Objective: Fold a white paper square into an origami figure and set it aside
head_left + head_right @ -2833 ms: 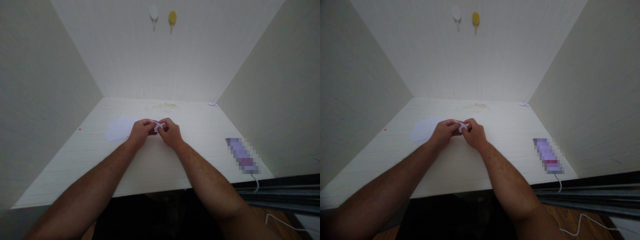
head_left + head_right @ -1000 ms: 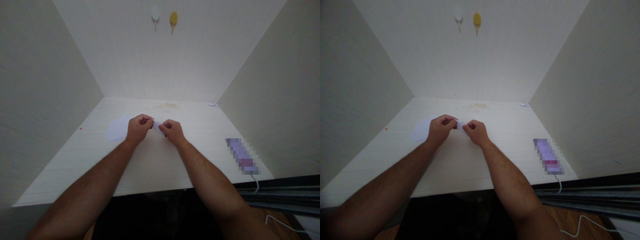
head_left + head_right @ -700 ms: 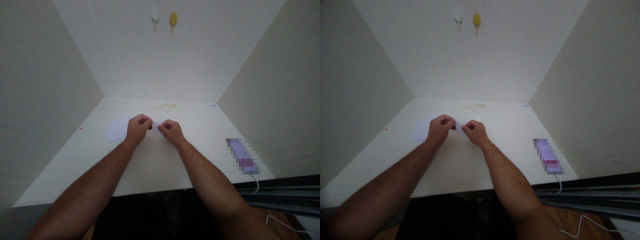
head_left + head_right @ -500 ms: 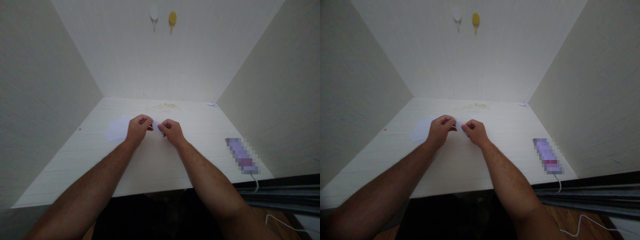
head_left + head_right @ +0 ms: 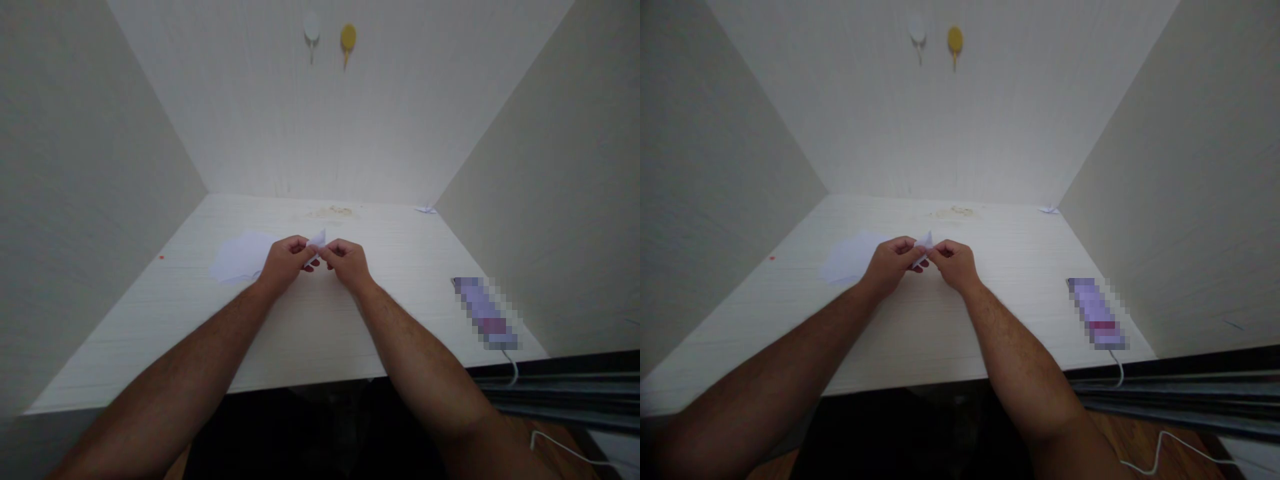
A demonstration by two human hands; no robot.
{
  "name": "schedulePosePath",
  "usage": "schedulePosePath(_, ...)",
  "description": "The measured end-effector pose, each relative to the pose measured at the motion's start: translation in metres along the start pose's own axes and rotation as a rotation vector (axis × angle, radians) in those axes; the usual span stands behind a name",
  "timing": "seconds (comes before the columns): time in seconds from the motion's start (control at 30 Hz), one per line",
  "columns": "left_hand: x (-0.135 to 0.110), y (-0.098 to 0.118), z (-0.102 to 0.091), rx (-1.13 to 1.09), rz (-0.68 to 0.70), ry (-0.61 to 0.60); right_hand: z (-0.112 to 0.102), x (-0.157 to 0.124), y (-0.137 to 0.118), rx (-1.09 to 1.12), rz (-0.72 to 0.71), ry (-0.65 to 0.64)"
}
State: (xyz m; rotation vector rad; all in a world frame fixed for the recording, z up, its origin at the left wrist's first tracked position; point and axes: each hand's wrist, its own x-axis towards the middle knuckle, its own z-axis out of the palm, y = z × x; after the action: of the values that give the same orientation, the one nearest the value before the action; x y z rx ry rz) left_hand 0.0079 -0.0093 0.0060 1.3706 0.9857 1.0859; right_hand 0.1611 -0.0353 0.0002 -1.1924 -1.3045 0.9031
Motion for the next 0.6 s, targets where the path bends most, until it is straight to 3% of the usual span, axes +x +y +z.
schedulePosePath(0.6, 0.0006, -0.0019, -0.0021, 0.069, 0.037, -0.028, -0.0002, 0.0019, -0.0004, 0.040, 0.036, 0.032)
